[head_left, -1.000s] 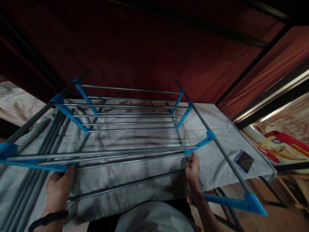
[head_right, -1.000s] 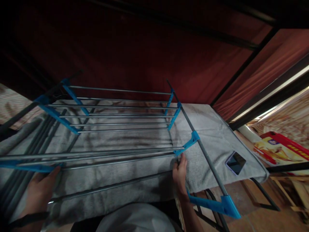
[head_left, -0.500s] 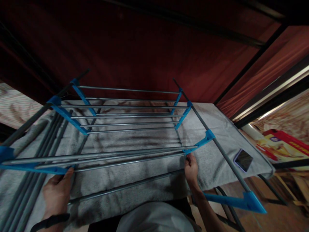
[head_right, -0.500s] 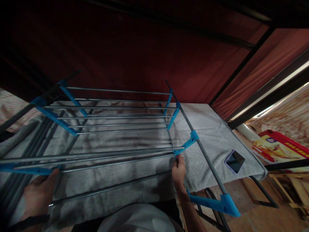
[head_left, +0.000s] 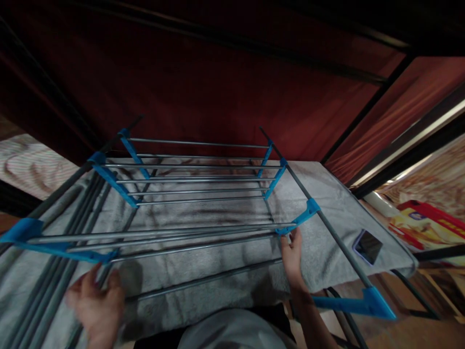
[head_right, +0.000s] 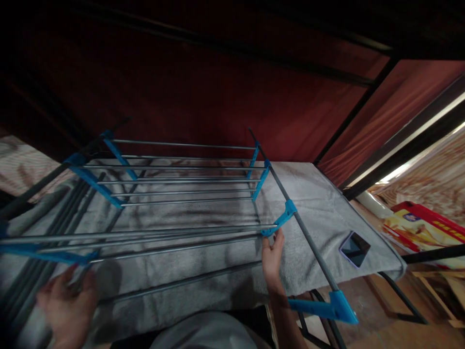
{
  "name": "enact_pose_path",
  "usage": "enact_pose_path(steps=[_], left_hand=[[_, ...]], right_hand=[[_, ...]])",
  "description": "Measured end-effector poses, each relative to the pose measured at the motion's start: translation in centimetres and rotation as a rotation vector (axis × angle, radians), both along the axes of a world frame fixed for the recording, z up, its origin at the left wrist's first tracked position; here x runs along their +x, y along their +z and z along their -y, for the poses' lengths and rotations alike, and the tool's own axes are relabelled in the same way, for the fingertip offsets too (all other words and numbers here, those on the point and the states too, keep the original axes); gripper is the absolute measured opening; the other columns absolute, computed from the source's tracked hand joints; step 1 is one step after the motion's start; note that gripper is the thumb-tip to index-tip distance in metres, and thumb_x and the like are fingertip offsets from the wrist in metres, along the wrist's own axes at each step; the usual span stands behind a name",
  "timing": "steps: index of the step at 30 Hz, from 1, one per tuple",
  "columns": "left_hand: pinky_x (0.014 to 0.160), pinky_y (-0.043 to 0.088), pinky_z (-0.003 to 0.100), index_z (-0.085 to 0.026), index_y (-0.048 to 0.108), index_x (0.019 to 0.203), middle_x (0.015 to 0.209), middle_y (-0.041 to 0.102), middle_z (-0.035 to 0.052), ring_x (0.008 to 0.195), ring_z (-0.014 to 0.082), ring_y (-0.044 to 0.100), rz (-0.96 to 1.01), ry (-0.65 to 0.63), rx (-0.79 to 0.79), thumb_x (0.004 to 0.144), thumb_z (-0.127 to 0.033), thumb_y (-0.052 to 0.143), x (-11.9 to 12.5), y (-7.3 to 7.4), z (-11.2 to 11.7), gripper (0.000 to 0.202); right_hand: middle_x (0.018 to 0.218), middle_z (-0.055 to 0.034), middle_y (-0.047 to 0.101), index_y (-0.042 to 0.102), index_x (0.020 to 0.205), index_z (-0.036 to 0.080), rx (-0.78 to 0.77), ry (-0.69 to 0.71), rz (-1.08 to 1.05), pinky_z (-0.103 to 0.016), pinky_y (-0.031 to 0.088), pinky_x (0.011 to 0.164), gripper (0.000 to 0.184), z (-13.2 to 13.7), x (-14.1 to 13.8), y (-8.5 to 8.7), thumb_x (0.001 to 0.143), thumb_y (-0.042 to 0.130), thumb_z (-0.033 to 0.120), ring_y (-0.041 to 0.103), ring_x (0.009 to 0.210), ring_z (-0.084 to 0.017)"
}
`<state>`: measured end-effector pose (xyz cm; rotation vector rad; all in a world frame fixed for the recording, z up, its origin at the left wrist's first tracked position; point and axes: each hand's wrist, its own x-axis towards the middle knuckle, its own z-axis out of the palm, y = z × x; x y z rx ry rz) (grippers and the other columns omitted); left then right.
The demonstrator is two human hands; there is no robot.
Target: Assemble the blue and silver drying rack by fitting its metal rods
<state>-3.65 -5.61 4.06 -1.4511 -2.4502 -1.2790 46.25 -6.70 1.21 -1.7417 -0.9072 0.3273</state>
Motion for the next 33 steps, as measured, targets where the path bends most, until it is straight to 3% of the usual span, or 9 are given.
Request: enact_pose_path(steps=[2,4,6,9,15,19,21,26,33], left_hand=[[0.100,0.048,0.054,-0.020,0.066,0.114,0.106,0.060,0.0121,0.113,0.0363,0.055,-0.079,-0.030,0.074,0.086,-0.044,0.054,2.5,0.9,1.6,0.039],[0.104,0.046,0.051,-0.018,0.066,0.116,0.111,0.061,0.0132,0.114,0.0330,0.056,-0.175,-0.121,0.127,0.092,-0.034,0.052,5.1,2.3,2.7,0.032],[0.097,0.049,0.043,-0.020,0.066,0.117,0.107,0.063,0.0109,0.106,0.0272,0.060,-0.256,-0.303,0.222,0.095,-0.021,0.050,7.4,4.0,3.3,0.027],[0.093,0.051,0.036,-0.023,0.062,0.128,0.112,0.066,0.0095,0.108,0.0230,0.062,-0.378,-0.604,0.287,0.094,-0.007,0.049,10.4,6.6,3.2,0.040],[0.113,0.042,0.042,-0.017,0.059,0.135,0.127,0.066,0.0122,0.130,0.0241,0.054,-0.529,-0.823,0.338,0.093,-0.004,0.048,16.8,10.1,-0.1,0.045],[0.119,0.036,0.043,-0.017,0.057,0.138,0.132,0.066,0.0106,0.128,0.0234,0.056,-0.699,-1.041,0.209,0.096,-0.010,0.051,20.5,11.6,-2.6,0.043],[0.115,0.040,0.043,-0.017,0.057,0.139,0.128,0.068,0.0101,0.120,0.0236,0.060,-0.768,-1.084,0.137,0.096,-0.008,0.051,21.8,12.1,-3.4,0.044],[0.086,0.050,0.038,-0.017,0.063,0.130,0.103,0.073,0.0079,0.094,0.0231,0.067,-0.847,-1.088,0.066,0.090,0.001,0.051,23.3,12.9,-4.9,0.046],[0.077,0.049,0.037,-0.016,0.065,0.127,0.096,0.071,0.0065,0.084,0.0221,0.066,-0.807,-1.083,0.136,0.087,0.005,0.052,23.3,14.6,-4.9,0.047]], right_hand=[[0.141,-0.0167,0.057,0.045,0.144,0.020,0.017,0.063,-0.020,-0.048,0.047,0.105,0.065,-0.3,0.3,1.2,0.088,0.054,0.053,0.057,0.124,-0.031],[0.129,-0.0132,0.064,0.051,0.136,0.022,0.042,0.106,-0.023,-0.046,0.050,0.100,0.058,-0.5,0.6,1.8,0.088,0.056,0.053,0.062,0.115,-0.029],[0.120,-0.0108,0.067,0.055,0.129,0.022,0.071,0.093,-0.023,-0.045,0.051,0.098,0.053,-0.6,0.9,1.9,0.087,0.058,0.055,0.064,0.107,-0.028],[0.120,-0.0114,0.067,0.057,0.128,0.021,0.115,0.071,-0.018,-0.046,0.049,0.100,0.054,-0.6,1.3,1.8,0.086,0.061,0.056,0.064,0.107,-0.029],[0.120,-0.0120,0.067,0.058,0.125,0.020,0.156,0.065,-0.095,-0.049,0.046,0.104,0.055,-0.7,1.1,3.0,0.083,0.069,0.054,0.063,0.112,-0.031],[0.123,-0.0110,0.066,0.056,0.128,0.021,0.141,0.051,-0.125,-0.047,0.047,0.105,0.056,-1.0,0.3,4.3,0.084,0.066,0.053,0.062,0.117,-0.030],[0.129,-0.0118,0.064,0.054,0.131,0.022,0.151,0.069,-0.135,-0.045,0.047,0.105,0.057,-1.3,-0.1,4.9,0.085,0.063,0.054,0.060,0.121,-0.029],[0.133,-0.0135,0.062,0.051,0.133,0.022,0.174,0.024,-0.114,-0.044,0.047,0.107,0.056,-2.5,-0.2,5.5,0.087,0.058,0.054,0.059,0.122,-0.027],[0.132,-0.0129,0.062,0.052,0.134,0.021,0.274,0.014,-0.127,-0.044,0.044,0.108,0.055,-2.6,-0.2,7.0,0.090,0.058,0.052,0.060,0.121,-0.025]])
